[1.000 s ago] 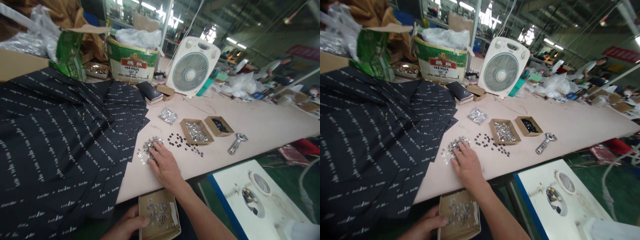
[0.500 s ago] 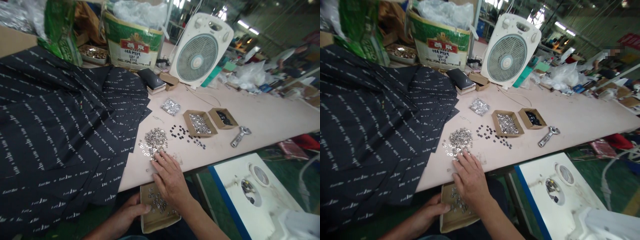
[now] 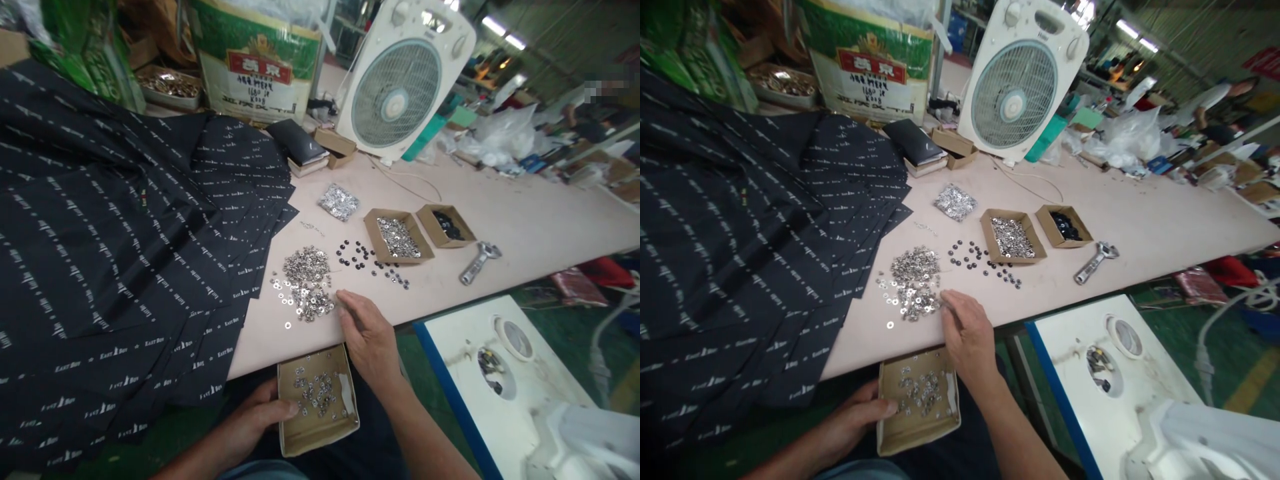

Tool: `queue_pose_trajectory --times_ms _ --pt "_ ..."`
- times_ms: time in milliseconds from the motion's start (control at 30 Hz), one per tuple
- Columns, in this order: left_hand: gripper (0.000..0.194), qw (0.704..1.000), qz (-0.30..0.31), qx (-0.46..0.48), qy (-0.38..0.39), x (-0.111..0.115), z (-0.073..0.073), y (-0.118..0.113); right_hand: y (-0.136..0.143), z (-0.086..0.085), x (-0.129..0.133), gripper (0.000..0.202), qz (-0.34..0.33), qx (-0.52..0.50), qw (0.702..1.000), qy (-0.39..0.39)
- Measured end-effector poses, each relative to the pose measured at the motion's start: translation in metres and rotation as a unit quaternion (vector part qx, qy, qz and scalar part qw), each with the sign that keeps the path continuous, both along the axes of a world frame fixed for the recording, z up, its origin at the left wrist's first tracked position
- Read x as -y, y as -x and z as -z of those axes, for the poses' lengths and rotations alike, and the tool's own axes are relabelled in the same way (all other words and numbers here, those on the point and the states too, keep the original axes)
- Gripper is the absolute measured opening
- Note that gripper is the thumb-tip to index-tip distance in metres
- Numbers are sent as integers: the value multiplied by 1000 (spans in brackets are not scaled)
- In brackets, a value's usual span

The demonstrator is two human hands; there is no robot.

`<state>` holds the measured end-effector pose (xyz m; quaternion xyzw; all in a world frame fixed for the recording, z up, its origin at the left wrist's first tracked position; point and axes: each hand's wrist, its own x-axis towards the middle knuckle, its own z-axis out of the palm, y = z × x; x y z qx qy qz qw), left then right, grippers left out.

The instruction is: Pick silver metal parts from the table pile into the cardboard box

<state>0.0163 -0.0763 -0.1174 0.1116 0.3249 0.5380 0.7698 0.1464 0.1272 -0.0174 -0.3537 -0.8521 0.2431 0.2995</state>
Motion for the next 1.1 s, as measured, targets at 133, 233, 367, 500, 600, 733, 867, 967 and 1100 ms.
queue_pose_trajectory --times_ms 133,233,367,500,600,733,867,967,1100 --pt "57 1000 1 -3 3 1 2 0 0 -4 -2 17 87 -30 992 91" --pt "55 1000 3 -3 5 2 3 -1 -2 -6 -7 20 138 -58 975 164" --pt "55 1000 9 3 9 1 3 -1 -3 -9 -10 25 136 -124 946 266" --pt "54 1000 11 -1 9 -1 2 -1 -1 -13 -9 25 125 -172 920 330" --pt "55 1000 11 -3 12 0 3 -1 -1 -14 -10 28 131 -193 903 361" --pt "55 1000 12 -7 19 0 4 -2 -2 -15 -14 31 134 -221 880 399" --pt "55 1000 12 -7 10 0 4 -2 2 -19 -18 22 98 -219 862 446" --pt "58 1000 10 -7 -3 -2 3 -1 10 -22 -17 22 71 -139 899 410" --pt "59 1000 5 -3 -9 -3 1 -1 27 -23 -13 11 -6 35 976 215"
